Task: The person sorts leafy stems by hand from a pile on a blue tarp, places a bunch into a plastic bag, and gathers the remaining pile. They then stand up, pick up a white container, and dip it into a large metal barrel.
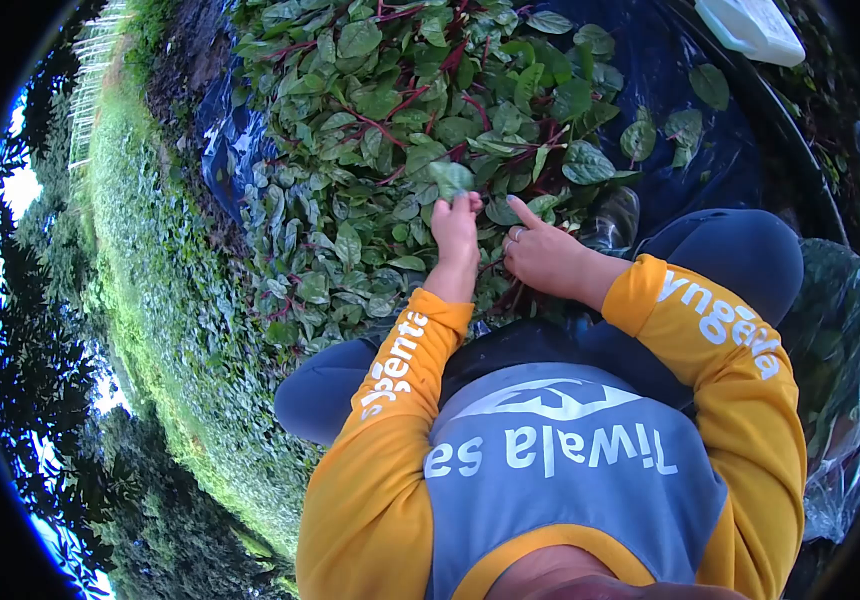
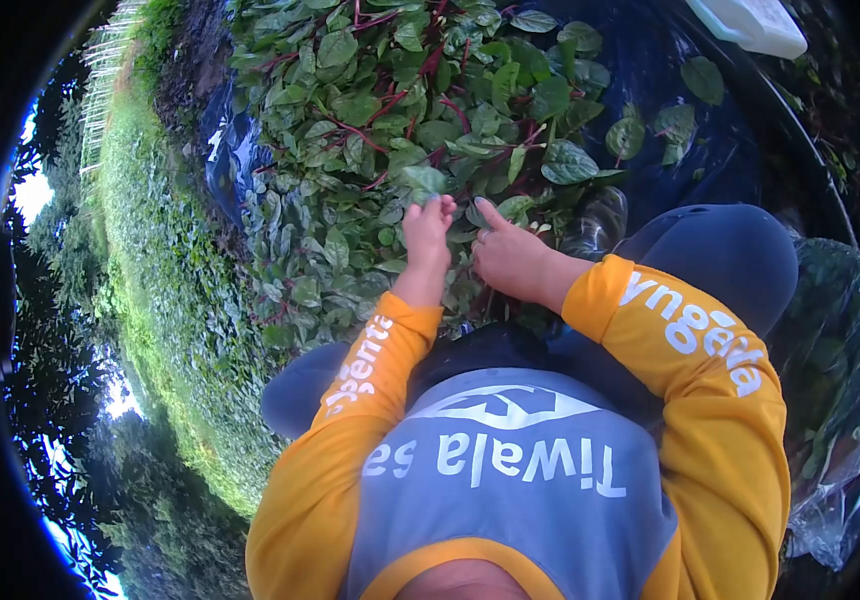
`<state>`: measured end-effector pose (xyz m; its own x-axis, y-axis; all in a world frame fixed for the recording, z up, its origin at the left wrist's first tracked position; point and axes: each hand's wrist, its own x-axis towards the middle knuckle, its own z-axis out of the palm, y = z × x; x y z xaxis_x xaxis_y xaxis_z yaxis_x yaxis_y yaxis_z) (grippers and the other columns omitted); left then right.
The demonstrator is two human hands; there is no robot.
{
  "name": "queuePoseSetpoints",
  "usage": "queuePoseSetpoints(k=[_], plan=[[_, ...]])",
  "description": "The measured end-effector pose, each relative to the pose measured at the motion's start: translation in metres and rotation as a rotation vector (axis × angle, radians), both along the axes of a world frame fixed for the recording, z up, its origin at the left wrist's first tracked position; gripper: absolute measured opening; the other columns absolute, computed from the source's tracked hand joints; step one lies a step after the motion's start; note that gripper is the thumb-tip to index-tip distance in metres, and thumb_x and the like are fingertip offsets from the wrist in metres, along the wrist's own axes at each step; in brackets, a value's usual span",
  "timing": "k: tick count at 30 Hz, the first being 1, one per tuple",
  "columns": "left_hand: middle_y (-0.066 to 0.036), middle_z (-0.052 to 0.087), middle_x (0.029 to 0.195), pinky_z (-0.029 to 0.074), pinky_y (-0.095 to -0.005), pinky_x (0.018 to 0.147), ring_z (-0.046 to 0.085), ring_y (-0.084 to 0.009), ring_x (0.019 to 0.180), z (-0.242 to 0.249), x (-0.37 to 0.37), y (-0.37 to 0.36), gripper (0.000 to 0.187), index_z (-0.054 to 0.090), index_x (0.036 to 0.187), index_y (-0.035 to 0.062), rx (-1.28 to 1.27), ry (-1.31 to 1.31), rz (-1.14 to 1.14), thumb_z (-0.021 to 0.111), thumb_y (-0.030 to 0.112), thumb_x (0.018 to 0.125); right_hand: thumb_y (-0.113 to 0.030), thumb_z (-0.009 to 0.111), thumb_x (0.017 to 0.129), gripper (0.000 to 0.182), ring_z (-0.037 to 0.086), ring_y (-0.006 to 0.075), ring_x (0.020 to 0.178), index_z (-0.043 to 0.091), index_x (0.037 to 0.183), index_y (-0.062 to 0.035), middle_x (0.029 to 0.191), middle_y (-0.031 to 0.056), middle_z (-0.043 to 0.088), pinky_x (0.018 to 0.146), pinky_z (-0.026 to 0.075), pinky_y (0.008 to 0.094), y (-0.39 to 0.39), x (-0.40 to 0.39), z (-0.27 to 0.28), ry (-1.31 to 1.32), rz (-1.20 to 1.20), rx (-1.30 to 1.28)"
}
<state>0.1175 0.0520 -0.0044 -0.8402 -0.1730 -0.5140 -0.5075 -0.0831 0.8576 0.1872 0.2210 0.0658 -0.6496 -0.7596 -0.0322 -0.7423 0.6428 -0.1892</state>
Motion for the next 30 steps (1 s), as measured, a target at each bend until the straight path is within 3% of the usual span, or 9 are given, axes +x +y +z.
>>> queuePoseSetpoints(k=[3, 5, 7, 8, 9, 17, 24, 26, 30], plan=[[-0.004, 0.061, 0.093, 0.044, -0.0299, 0.063, 0.057, -0.0139, 0.07, -0.041, -0.042, -0.078, 0.021, 0.053, 0.105, 0.0035, -0.111, -0.019, 0.616, 0.057, 0.023, 0.099, -0.016, 0.058, 0.084, 0.016, 0.065, 0.0213, 0.094, 0.074, 0.084, -0.0132, 0.087, 0.0032, 0.067, 0.119, 0.022, 0.055, 0.004, 0.005, -0.003, -0.018, -0.01, 0.008], [-0.005, 0.062, 0.096, 0.047, -0.0318, 0.067, 0.056, -0.0171, 0.073, -0.043, -0.047, -0.088, 0.026, 0.055, 0.115, 0.0004, -0.223, -0.132, 0.702, 0.059, 0.02, 0.098, -0.018, 0.058, 0.085, 0.017, 0.065, 0.0219, 0.094, 0.075, 0.086, -0.014, 0.088, 0.0028, 0.068, 0.118, 0.025, 0.0535, 0.008, 0.004, -0.006, -0.024, -0.023, -0.001], [-0.008, 0.066, 0.101, 0.05, -0.0332, 0.074, 0.062, -0.0213, 0.079, -0.073, -0.043, -0.097, 0.027, 0.061, 0.119, 0.0017, -0.546, 0.235, -0.004, 0.061, 0.015, 0.095, -0.019, 0.059, 0.085, 0.015, 0.065, 0.0215, 0.092, 0.073, 0.086, -0.0148, 0.088, 0.003, 0.068, 0.107, 0.036, 0.0458, 0.01, 0.003, -0.01, -0.09, -0.059, -0.035], [-0.012, 0.068, 0.108, 0.051, -0.0339, 0.084, 0.066, -0.0265, 0.091, -0.071, -0.044, -0.093, 0.021, 0.068, 0.112, 0.0048, -0.736, 0.339, -0.389, 0.061, 0.008, 0.092, -0.02, 0.06, 0.084, 0.013, 0.065, 0.0206, 0.09, 0.072, 0.085, -0.0154, 0.087, 0.0028, 0.067, 0.091, 0.042, 0.0384, 0.011, 0.002, -0.011, -0.095, -0.062, -0.042], [-0.014, 0.068, 0.109, 0.051, -0.0371, 0.088, 0.065, -0.0314, 0.099, -0.071, -0.047, -0.084, 0.02, 0.071, 0.107, 0.0065, -0.834, 0.406, -0.586, 0.062, 0.007, 0.089, -0.02, 0.06, 0.084, 0.013, 0.065, 0.0206, 0.09, 0.072, 0.085, -0.0154, 0.087, 0.0028, 0.067, 0.091, 0.042, 0.0384, 0.01, 0.001, -0.01, -0.096, -0.062, -0.037], [-0.012, 0.061, 0.107, 0.046, -0.0445, 0.095, 0.056, -0.0328, 0.107, -0.071, -0.07, -0.049, 0.025, 0.065, 0.104, 0.0096, -1.27, 0.593, -0.526, 0.071, 0.008, 0.081, -0.021, 0.059, 0.084, 0.013, 0.065, 0.0203, 0.086, 0.07, 0.085, -0.0148, 0.085, 0.0026, 0.066, 0.079, 0.044, 0.0353, 0.009, -0.002, 0.001, -0.134, -0.091, -0.061], [-0.015, 0.063, 0.112, 0.047, -0.0447, 0.092, 0.058, -0.0355, 0.109, -0.072, -0.077, -0.053, 0.035, 0.061, 0.109, 0.0097, -1.176, 0.535, -0.539, 0.077, 0.014, 0.078, -0.02, 0.059, 0.087, 0.024, 0.066, 0.0222, 0.087, 0.068, 0.11, -0.0177, 0.085, 0.0032, 0.066, 0.08, 0.045, 0.0384, 0.009, -0.004, 0.012, -0.318, -0.002, 0.01], [-0.017, 0.065, 0.108, 0.049, -0.0451, 0.089, 0.062, -0.0367, 0.104, -0.068, -0.084, -0.056, 0.04, 0.062, 0.11, 0.0086, -1.158, 0.166, -0.63, 0.08, 0.018, 0.076, -0.016, 0.061, 0.084, 0.042, 0.065, 0.0214, 0.089, 0.06, 0.126, -0.018, 0.087, 0.0028, 0.065, 0.082, 0.044, 0.0378, 0.009, -0.003, 0.014, -0.277, -0.011, 0.037], [-0.017, 0.067, 0.1, 0.05, -0.0454, 0.085, 0.064, -0.0373, 0.097, -0.05, -0.086, -0.066, 0.04, 0.065, 0.106, 0.0067, -1.014, 0.243, -0.756, 0.082, 0.022, 0.073, -0.02, 0.06, 0.087, 0.027, 0.066, 0.0219, 0.091, 0.067, 0.113, -0.0185, 0.089, 0.0033, 0.068, 0.086, 0.044, 0.0388, 0.008, -0.003, 0.0, -0.16, -0.041, -0.022]])
